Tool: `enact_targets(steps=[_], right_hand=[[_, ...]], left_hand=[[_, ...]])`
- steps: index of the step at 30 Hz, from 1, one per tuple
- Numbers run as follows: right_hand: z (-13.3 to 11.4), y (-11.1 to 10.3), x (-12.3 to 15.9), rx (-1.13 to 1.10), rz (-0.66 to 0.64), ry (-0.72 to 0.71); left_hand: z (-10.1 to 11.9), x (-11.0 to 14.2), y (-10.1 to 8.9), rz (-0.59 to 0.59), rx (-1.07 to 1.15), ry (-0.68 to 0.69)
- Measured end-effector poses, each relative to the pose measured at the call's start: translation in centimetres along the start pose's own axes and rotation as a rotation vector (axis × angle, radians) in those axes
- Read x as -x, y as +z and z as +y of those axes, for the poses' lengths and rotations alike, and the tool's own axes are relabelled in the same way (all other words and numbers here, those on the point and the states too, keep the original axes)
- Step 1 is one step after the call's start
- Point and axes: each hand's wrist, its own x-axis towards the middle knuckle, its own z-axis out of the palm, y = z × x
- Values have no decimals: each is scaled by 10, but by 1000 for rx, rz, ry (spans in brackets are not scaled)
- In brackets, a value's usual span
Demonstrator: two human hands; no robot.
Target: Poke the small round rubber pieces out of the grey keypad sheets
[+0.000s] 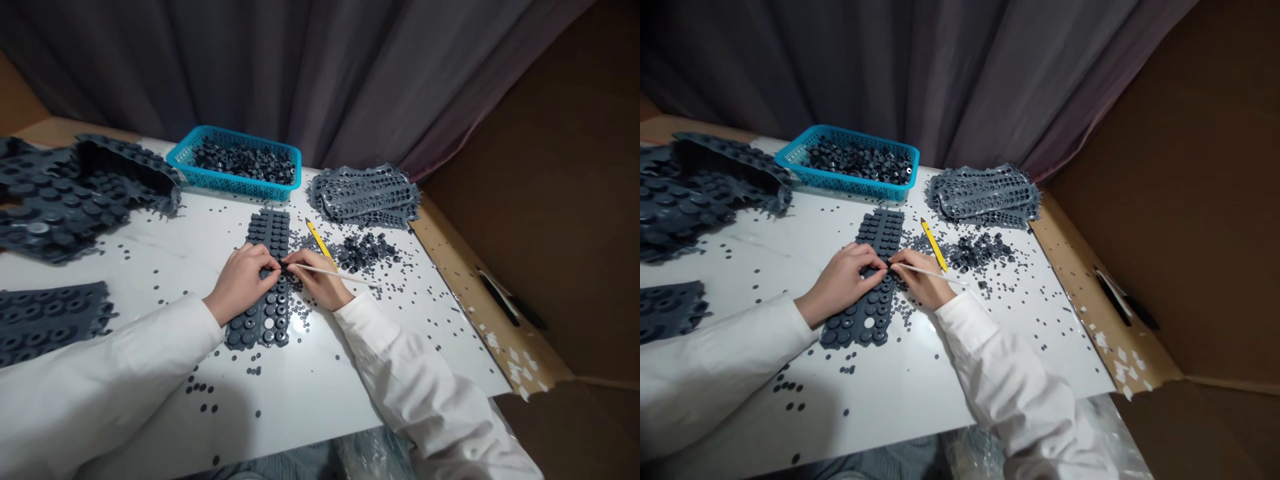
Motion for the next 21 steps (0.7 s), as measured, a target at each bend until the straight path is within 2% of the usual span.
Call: enact_targets(steps=[3, 5, 8, 12, 16, 21], right_hand=[[1, 0, 2, -143, 32, 138], [3, 0, 3, -253, 53, 172], [4, -1, 4, -287, 102, 174], [1, -4, 3, -166, 157, 183], [-1, -6, 2, -174, 142, 192], [-2, -6, 3, -254, 61, 97]], left_hand=[[-2, 0, 1, 13, 48, 3], [-3, 0, 1, 20, 68, 6], [-4, 1, 1, 21, 83, 12], [-2, 1, -1, 25, 90, 14], [-2, 1, -2, 20, 94, 14], [-2, 1, -2, 9, 97, 12]])
